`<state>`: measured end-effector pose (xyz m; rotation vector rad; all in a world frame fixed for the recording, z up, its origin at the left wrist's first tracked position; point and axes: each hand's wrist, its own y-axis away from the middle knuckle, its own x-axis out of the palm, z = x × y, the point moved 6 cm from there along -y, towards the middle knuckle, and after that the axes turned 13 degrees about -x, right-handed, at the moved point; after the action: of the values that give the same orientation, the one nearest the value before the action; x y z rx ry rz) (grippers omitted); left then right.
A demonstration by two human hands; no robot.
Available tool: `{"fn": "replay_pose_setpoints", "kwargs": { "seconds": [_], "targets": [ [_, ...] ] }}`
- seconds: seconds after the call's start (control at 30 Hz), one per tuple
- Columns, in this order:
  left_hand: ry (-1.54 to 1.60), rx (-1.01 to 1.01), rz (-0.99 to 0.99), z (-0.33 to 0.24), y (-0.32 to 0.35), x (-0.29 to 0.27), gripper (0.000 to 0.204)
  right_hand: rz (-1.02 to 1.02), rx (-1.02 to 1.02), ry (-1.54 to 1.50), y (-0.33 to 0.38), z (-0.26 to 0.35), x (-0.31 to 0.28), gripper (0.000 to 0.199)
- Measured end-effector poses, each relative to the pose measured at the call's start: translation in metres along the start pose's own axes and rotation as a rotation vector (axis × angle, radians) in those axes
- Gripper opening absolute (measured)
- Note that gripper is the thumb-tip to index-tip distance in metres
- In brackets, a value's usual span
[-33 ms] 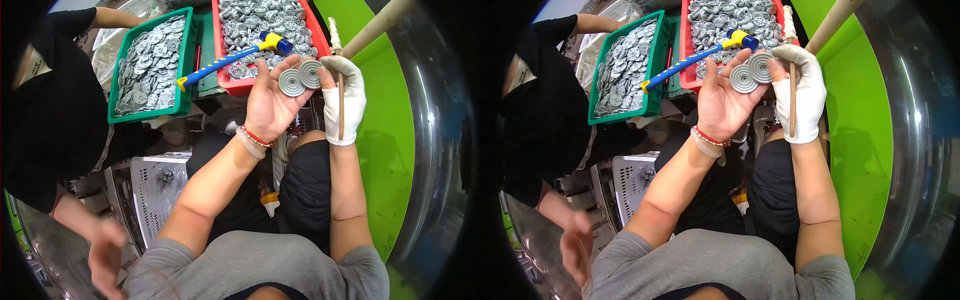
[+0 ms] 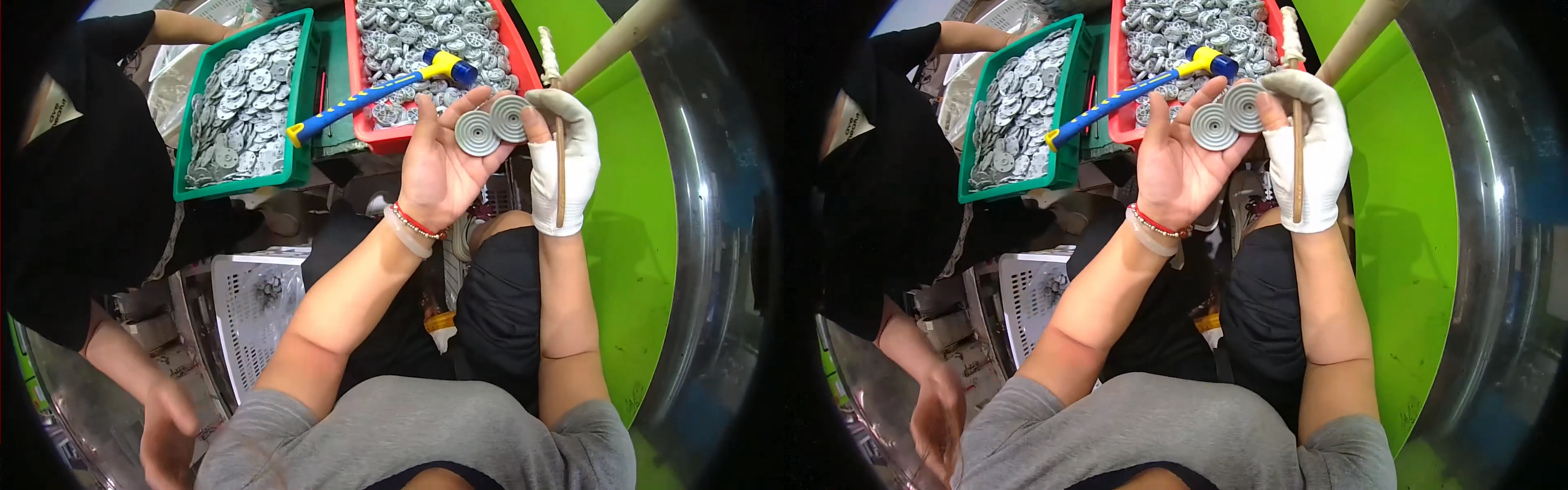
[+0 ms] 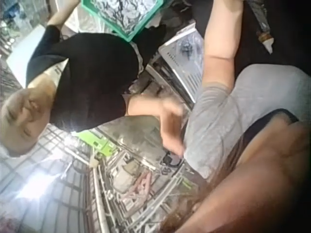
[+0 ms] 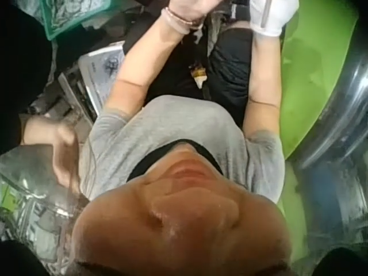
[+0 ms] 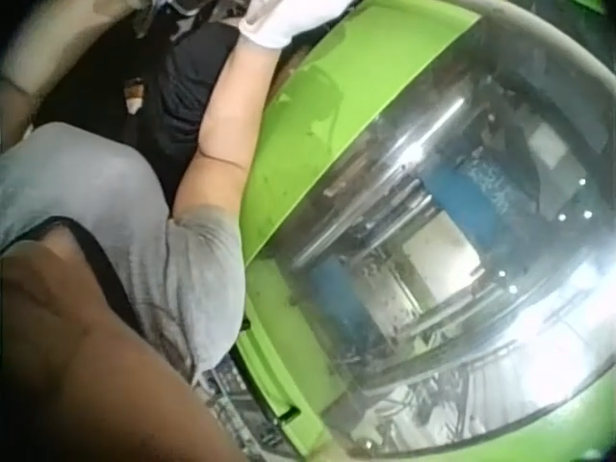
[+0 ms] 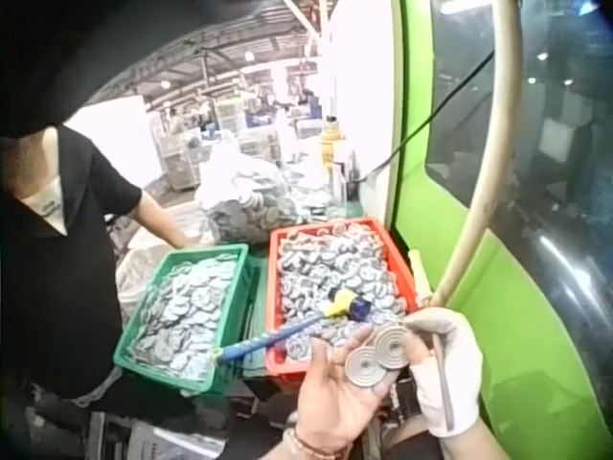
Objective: The person operates an injection molding machine, removing molded plastic parts from the mold by hand and tapping the mold with a hammer. They handle circular plastic parts, wiping them with a stick applicator and placing parts into the mold.
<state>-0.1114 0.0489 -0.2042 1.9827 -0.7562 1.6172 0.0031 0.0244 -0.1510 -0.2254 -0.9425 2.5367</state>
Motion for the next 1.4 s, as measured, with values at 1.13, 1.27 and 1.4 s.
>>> {"fn": "replay_pose_setpoints", "kwargs": {
  "seconds": [1.13,1.27,1.4],
  "targets": [
    [-0.039,-0.101,-0.015,0.019,-0.001,-0.001,0.060,0.132,-0.039,0.034,0.004,-0.012,-0.010,0.022],
    [-0.044,-0.102,-0.016,0.020,-0.007,0.000,0.055,0.232,-0.186,0.342,-0.001,-0.011,-0.012,0.022],
    [0.015,-0.073,0.004,0.017,-0.010,0.004,0.053,0.281,-0.292,0.337,-0.004,0.008,-0.004,0.019]
  ]
}}
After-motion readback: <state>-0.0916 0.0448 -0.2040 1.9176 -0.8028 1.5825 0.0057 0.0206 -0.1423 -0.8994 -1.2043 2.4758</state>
